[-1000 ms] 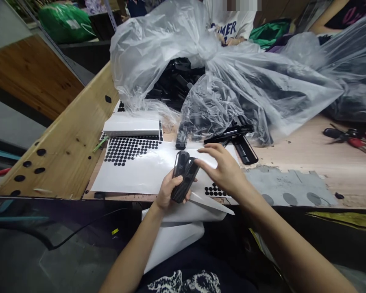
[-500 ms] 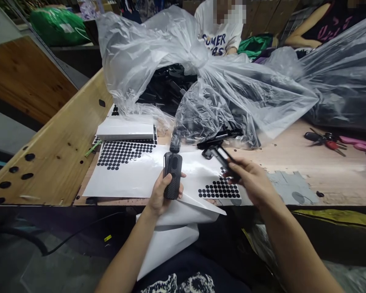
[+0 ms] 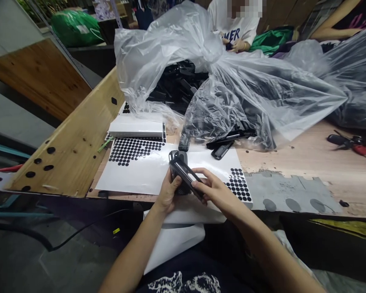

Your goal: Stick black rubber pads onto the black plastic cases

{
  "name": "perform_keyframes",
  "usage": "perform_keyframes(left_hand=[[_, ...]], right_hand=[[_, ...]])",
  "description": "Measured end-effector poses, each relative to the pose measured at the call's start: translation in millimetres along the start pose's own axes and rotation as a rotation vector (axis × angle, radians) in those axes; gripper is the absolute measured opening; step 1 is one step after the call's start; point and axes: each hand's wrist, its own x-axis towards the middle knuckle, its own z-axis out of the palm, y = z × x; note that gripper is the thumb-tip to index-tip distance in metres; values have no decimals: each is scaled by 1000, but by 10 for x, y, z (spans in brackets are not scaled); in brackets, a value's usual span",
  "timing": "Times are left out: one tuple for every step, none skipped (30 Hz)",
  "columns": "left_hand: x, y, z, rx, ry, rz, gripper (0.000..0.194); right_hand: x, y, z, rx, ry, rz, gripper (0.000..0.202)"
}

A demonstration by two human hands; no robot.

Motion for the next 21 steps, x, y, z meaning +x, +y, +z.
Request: perform_keyframes(left_hand=[[0,5,3,1,9,4,67],[0,10,6,3,15,5,67],[-1,13,9,5,16,3,68],[-2,15,10,9,12,0,68],[-4,13,10,14,9,1,69],[-6,10,9,21,8,10,70],[-8,4,6,33,10,25,71],[-10,-3,3,49,12,41,72],[-12,-10,0,64,16,53,71],[-13,-16,-1,74,21,58,70],[-13,-22,-1,76,26,52,66],[-12,-27,1,67,26,36,63],[-11,-31,5,46,24,16,60],[-8,-33,11,19,23,0,59],[-5,-35,17,-6,25,-7,59],[-2,-37,23,-24,28,-5,60],[1,-39,29,-33,34,4,60],[4,-42,33,-33,42,14,59],[5,-44,35,-28,49,21,59],[6,-45,34,-24,52,23,59],[4,-44,31,-23,52,18,59]], right_hand=[[-10,29,24,-154,106,-108,46],[-26,52,48,-296,210,-220,43],[-45,69,70,-415,288,-324,36],[-67,79,90,-503,327,-413,27],[-88,82,105,-562,322,-478,22],[-107,81,116,-599,285,-516,25],[-121,78,122,-622,250,-528,29],[-128,73,124,-634,230,-518,30],[-129,68,123,-632,226,-489,31],[-123,63,120,-603,230,-449,33],[-114,57,115,-533,233,-403,34],[-102,47,110,-415,229,-354,36],[-90,32,106,-263,215,-304,39],[-79,13,105,-100,191,-253,42],[-70,-10,108,48,166,-207,45],[-63,-32,117,161,139,-169,48],[-57,-52,134,233,116,-139,48],[-50,-63,158,272,103,-123,47],[-41,-63,189,285,103,-122,46],[-29,-49,226,277,117,-137,45],[-14,-23,267,253,142,-166,44]])
